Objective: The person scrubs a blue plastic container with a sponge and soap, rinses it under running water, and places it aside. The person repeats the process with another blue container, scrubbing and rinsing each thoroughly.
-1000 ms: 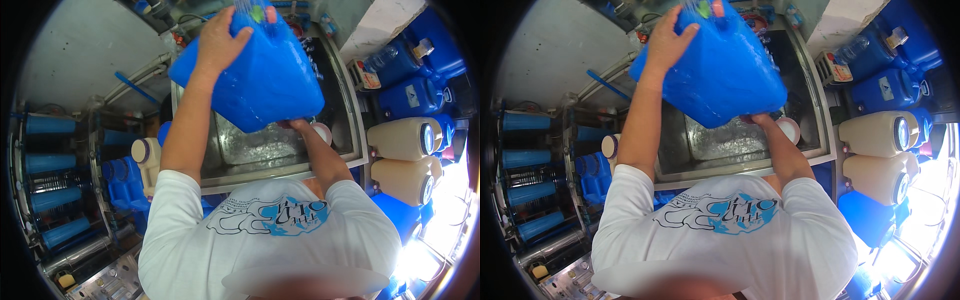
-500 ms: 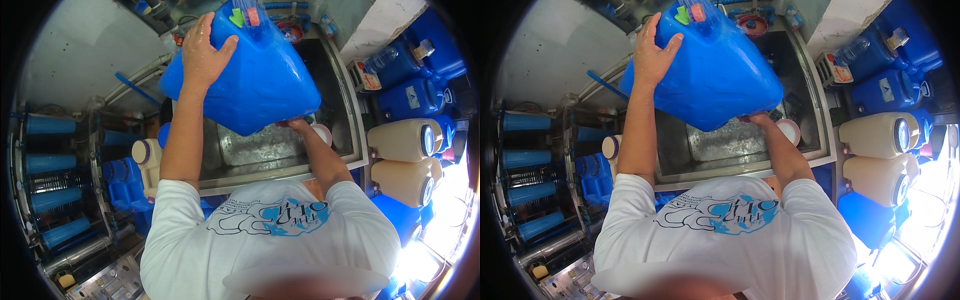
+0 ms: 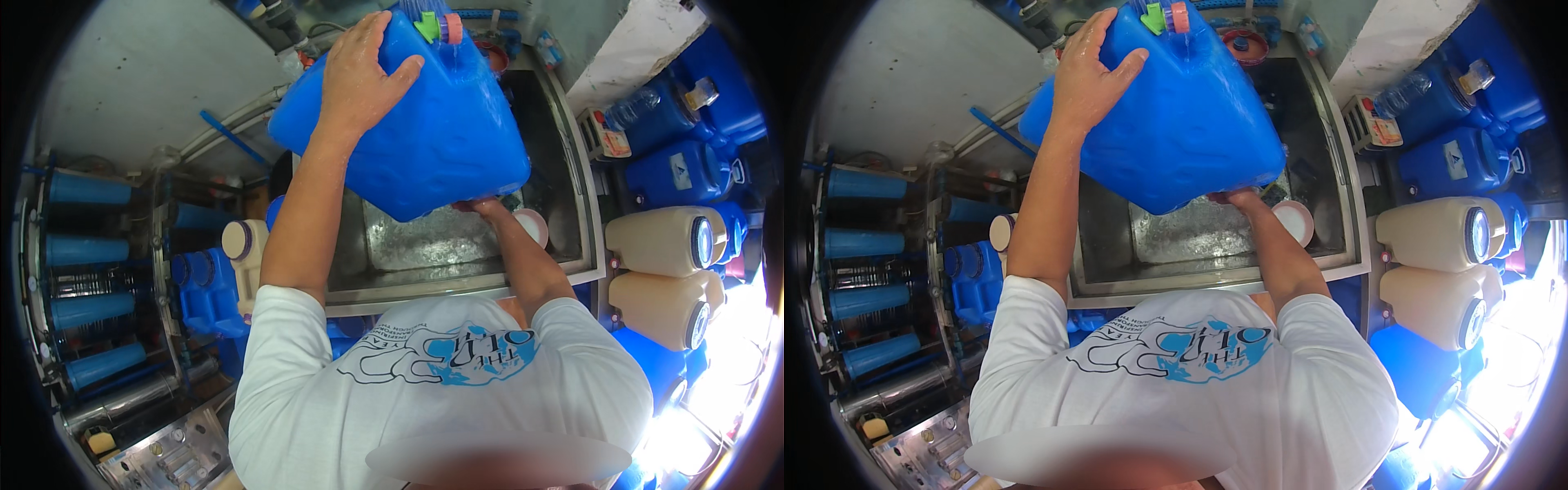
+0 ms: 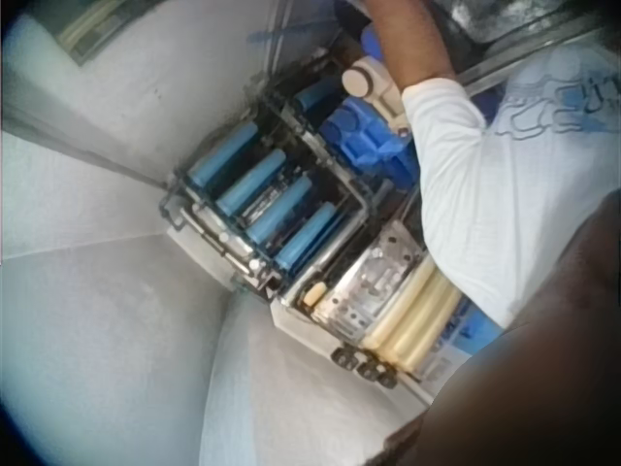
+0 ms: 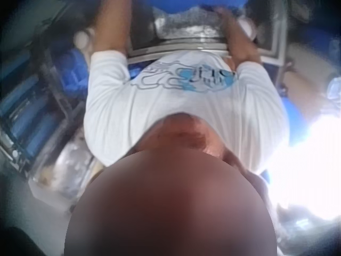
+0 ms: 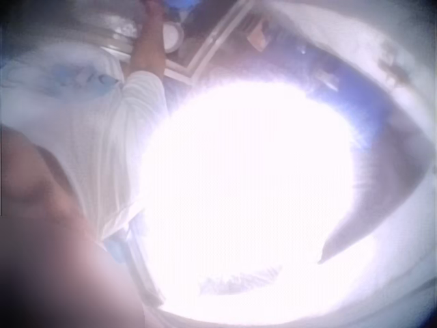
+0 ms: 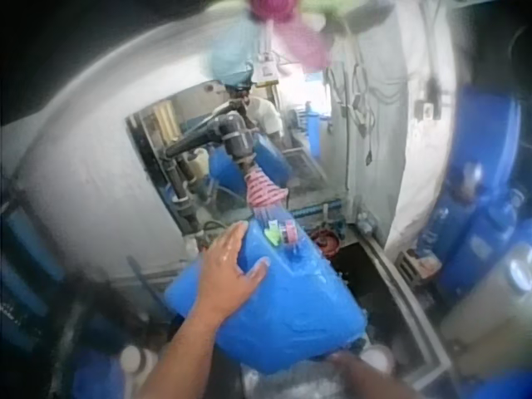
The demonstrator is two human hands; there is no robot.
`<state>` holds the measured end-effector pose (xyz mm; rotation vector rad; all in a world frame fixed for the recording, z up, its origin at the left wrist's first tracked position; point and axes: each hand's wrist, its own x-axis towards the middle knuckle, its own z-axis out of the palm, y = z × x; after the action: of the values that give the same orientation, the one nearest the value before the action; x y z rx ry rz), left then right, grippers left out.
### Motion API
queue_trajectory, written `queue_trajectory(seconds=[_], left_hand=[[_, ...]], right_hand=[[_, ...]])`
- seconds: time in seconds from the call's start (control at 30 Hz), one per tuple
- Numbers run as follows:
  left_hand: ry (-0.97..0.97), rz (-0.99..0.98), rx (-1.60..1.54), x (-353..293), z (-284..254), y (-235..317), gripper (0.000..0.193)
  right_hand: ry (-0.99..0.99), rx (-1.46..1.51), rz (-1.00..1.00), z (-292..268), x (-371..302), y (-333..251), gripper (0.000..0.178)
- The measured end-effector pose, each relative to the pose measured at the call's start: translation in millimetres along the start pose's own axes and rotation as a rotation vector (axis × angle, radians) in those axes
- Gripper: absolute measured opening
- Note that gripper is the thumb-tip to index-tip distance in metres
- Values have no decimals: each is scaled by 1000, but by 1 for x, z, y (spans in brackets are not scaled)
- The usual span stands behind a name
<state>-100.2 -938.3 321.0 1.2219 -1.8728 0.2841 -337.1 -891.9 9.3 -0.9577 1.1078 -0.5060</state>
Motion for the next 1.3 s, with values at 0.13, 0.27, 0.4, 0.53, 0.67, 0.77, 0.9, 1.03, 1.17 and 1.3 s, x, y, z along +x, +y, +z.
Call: queue_trajectory(seconds=[0.13,0.27,0.4,0.53,0.67,0.77,0.9,1.03,1.17,1.3], left_hand=[[67,13,53,8,-3,-4,54],[-35,-45,-50,11,5,-6,69],[-41,16,-53,20,20,-3,62],[-43,-116,-116,36,14,-20,45],[-402,-746,-339,53,26,-80,68],[-891,-762,-655,20,59,-146,76],[-878,-1017,-485,-86,141,-171,76],[-950,-897,-1046,-110,192,-93,68],[-1028,-614,-729,-82,197,-71,78],[-850,-225,128,-106,206,-42,82]], right_hand=[[-34,-63,-46,-5,4,-6,28],[-202,-60,-51,-13,7,4,29],[34,-29,32,-9,0,6,28],[14,-129,-48,-30,9,23,31],[406,-817,-405,-76,-38,63,30],[447,-622,-352,-73,-112,22,36],[238,-198,-427,-47,-142,-41,43],[320,-625,-272,-26,-101,-89,46],[316,-718,-211,-7,-33,-85,56],[326,-912,-262,34,-13,-68,60]])
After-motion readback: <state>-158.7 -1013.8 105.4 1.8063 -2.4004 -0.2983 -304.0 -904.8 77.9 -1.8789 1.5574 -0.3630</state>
